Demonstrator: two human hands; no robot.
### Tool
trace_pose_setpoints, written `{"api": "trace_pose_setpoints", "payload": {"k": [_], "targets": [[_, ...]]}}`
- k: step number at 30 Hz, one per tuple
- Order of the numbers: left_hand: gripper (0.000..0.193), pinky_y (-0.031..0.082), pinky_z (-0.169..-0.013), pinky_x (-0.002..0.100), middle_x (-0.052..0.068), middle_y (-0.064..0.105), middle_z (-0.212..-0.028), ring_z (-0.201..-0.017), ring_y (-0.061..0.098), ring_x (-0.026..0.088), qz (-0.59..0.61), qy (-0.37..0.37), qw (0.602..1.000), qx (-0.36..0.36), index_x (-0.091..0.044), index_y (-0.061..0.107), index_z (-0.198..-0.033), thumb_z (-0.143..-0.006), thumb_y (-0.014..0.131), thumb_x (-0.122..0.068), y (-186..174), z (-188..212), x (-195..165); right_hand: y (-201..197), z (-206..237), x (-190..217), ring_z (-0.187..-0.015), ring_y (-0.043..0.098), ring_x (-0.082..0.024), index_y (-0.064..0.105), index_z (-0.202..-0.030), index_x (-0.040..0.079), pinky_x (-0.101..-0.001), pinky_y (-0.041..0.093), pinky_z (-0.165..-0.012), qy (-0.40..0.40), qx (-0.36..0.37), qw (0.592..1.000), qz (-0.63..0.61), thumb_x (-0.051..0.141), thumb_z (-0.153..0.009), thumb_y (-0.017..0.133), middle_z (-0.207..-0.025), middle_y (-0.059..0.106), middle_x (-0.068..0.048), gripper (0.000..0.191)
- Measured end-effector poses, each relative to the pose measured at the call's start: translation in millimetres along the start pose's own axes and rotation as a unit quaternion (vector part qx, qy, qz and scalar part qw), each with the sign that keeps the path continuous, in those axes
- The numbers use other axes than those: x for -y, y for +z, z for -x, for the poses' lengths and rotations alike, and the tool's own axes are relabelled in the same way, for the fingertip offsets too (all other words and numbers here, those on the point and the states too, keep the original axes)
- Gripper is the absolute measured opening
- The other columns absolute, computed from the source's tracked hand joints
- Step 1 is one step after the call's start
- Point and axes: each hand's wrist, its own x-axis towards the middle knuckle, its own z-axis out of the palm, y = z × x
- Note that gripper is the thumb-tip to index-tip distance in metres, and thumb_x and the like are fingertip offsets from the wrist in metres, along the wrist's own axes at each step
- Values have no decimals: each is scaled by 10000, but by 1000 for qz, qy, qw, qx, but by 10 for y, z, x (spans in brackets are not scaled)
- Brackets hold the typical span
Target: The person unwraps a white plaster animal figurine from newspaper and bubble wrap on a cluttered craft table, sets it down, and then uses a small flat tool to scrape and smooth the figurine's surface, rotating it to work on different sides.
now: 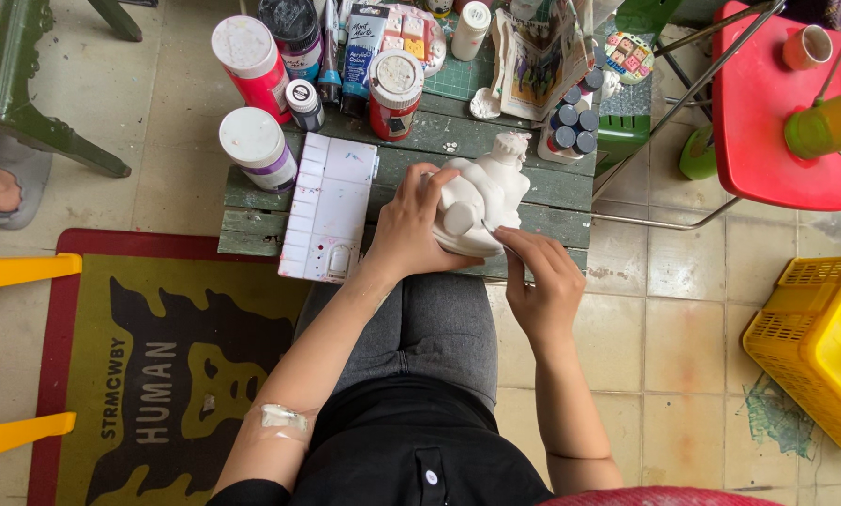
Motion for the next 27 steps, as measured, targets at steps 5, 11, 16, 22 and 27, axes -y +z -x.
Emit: {"api": "trace_pose_setpoints", "payload": {"k": [5,11,16,22,27], "targets": [[1017,570,-853,513,160,432,-1313,-1177,585,427,-22,10,1000,-19,-193,371,-1434,-625,933,-447,103,23,-53,12,89,-20,-1061,683,-237,765,-1157,170,-383,553,-924,-146,43,982,114,24,-841,726,-1200,736,7,350],[839,563,-877,513,151,437,-1317,-1190,579,421,-58,5,998,-31,-213,432,-1438,-718,861,-267,221,28,-171,15,220,-77,-1131,648,-232,753,-1204,149,-409,508,-998,-169,100,964,181,77,-818,706,-1284,715,28,395],[982,548,-858,546,157,434,-1281,-1140,572,438,-44,14,998,-45,-197,431,-1402,-583,927,-416,194,41,-278,-138,328,-174,-1133,643,-233,758,-1208,165,-405,503,-999,-158,99,969,161,119,-850,728,-1282,710,35,362],[1032,547,-853,548,158,429,-1277,-1146,572,441,-47,21,998,-40,-196,434,-1390,-554,958,-496,178,9,-303,-220,289,-234,-1149,631,-238,763,-1233,175,-406,502,-1001,-181,34,969,167,106,-872,738,-1295,694,46,368],[942,555,-898,512,145,437,-1316,-1168,583,415,-74,12,996,-40,-207,438,-1440,-647,920,-367,277,79,-223,14,295,-186,-1161,633,-256,751,-1249,138,-428,497,-995,-176,73,964,184,61,-822,699,-1338,689,-2,437]]}}
